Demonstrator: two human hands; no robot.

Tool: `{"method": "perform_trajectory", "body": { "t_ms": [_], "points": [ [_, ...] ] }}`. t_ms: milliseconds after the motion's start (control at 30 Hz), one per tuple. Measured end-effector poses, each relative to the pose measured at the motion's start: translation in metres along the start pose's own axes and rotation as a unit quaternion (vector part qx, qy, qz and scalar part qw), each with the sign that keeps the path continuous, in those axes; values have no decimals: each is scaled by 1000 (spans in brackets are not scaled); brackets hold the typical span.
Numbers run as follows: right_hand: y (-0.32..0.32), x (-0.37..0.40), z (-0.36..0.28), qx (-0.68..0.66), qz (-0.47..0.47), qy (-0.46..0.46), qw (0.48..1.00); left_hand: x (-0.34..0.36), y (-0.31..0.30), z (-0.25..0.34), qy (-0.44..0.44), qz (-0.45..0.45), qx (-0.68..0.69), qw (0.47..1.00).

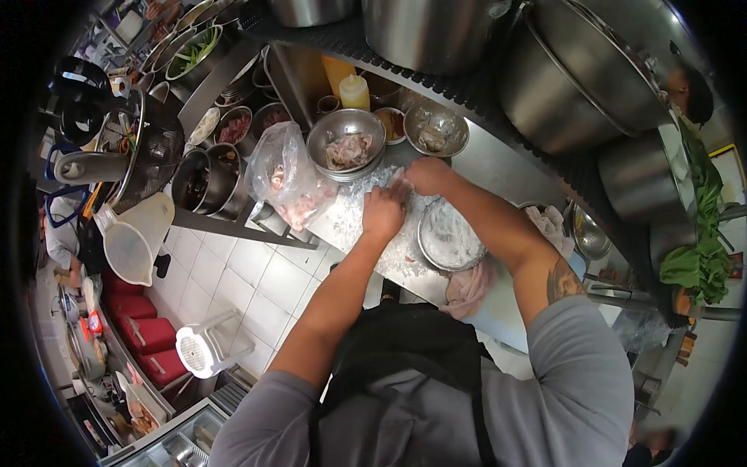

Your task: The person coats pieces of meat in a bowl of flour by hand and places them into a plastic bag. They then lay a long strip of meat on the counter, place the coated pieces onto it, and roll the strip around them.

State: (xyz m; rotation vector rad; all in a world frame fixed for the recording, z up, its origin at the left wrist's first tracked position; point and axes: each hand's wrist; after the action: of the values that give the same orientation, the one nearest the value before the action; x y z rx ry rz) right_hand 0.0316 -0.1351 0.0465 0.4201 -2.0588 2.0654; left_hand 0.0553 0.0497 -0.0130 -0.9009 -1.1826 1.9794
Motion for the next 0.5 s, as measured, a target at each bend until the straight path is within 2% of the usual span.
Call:
{"method": "perform_trajectory", "body": {
  "t_ms": [67,167,233,400,500],
  "points": [
    [13,-5,1,-6,10,-5,1000,-6,22,0,10,31,-44,999],
    [19,-8,5,-46,20,0,999,-16,32,5,-3,-28,-108,994],
    [0,-5,-1,-68,-5,26,997,-18,35,2,-34,-4,-58,998],
    [-1,-23,3,-61,16,48,997,-20,12,-14,-121,44,113,985],
    [15,-33,3,-41,48,52,997,-20,18,-26,-121,12,89,989]
  ]
}}
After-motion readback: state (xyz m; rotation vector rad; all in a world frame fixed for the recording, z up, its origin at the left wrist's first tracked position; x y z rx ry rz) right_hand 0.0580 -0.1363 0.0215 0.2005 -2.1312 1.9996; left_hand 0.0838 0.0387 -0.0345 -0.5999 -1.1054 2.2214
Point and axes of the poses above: each hand's wrist, its own x-axis away from the middle knuckle, its own y-axis out of the palm, z = x × y, and after that the axes turned 2 degrees about y, right-handed
